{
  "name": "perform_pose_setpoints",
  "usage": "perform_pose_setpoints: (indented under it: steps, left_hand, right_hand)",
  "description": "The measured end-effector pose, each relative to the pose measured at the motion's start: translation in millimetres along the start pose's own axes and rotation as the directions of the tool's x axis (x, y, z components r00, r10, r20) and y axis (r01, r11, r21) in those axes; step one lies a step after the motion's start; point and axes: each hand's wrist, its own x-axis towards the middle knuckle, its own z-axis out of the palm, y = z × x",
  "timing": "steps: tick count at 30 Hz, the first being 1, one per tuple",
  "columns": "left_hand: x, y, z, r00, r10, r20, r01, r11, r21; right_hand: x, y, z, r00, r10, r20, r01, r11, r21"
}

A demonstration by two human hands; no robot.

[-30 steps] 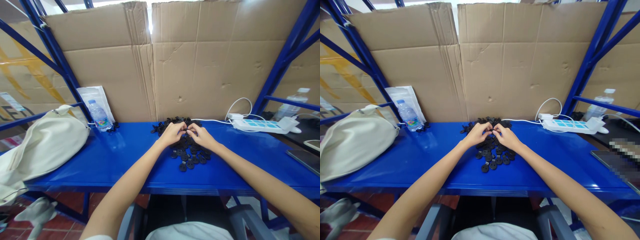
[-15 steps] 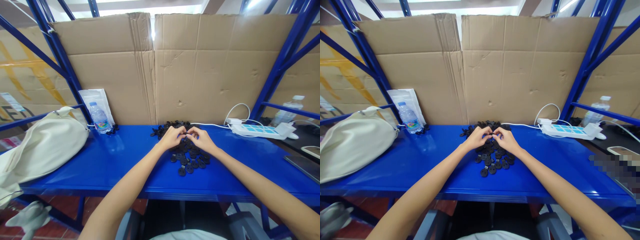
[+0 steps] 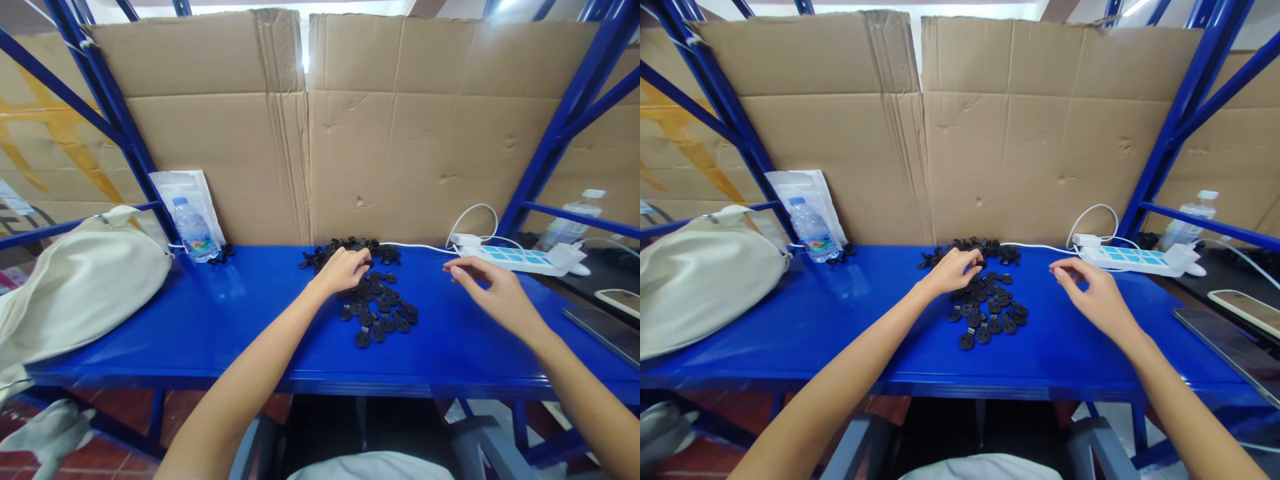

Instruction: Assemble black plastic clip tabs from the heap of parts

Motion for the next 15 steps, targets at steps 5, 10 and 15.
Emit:
perform_pose_setpoints:
  steps: [5, 10, 15]
  left_hand:
    - [-0.3, 1.6, -0.5, 1.0, 0.003, -0.002, -0.003, 1.0, 0.018]
    - [-0.4, -4.7, -2.5, 1.0, -0.008, 0.003, 0.008, 1.0, 0.03]
    - [-1.6, -16.3, -9.1, 0.999, -0.034, -0.009, 0.034, 0.999, 0.012]
  right_hand:
    - [-18.3, 11.6, -28.1, 0.991, 0.096, -0.088, -0.102, 0.993, -0.057]
    - [-6.5, -10.2, -38.6, 0.987, 0.062, -0.146, -0.076, 0.993, -0.095]
    - [-6.7, -34.1, -51.8, 0.955, -0.019, -0.294, -0.064, 0.961, -0.268]
